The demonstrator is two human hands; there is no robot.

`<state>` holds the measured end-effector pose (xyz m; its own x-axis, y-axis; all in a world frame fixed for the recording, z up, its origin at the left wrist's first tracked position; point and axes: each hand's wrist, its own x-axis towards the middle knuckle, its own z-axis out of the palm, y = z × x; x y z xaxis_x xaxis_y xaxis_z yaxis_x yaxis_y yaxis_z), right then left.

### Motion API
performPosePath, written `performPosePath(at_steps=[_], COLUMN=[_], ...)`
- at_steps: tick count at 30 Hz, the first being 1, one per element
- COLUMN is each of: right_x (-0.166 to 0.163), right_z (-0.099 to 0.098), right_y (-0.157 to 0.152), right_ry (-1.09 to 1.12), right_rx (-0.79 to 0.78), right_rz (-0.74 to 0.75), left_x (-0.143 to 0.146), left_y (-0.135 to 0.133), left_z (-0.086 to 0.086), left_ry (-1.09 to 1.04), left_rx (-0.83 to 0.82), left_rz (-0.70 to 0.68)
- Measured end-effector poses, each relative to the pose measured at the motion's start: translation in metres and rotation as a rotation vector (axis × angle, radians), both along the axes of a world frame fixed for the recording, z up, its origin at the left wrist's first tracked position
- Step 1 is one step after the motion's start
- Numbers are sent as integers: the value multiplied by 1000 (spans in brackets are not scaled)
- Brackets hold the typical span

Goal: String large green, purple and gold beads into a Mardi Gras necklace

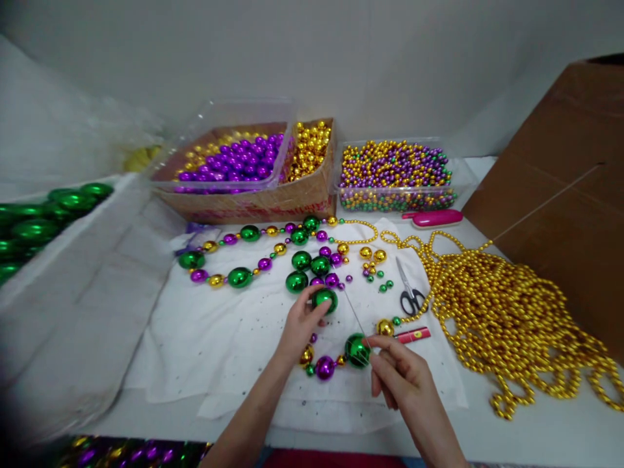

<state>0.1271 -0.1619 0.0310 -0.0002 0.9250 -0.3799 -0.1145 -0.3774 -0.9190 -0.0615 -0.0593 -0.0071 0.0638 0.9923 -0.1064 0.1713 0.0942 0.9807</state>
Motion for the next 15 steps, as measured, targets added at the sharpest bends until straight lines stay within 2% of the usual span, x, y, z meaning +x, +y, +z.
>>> performPosePath(at_steps=[3,6,10,15], right_x=[-1,-3,-6,-11], right_z=[-1,2,11,22], right_y=[-6,-11,-17,-22], right_ry=[-77,-172,-279,-358], right_rx=[-33,-38,-17,-8], right_rz=[21,45,26,-44], left_x=[-11,-17,-18,-19], left_y=[3,5,6,7], left_z=[15,26,29,22], left_ry=[-439,-650,-720,-673], left_rx=[-206,-249,-243,-192], left_rz=[7,-6,12,85])
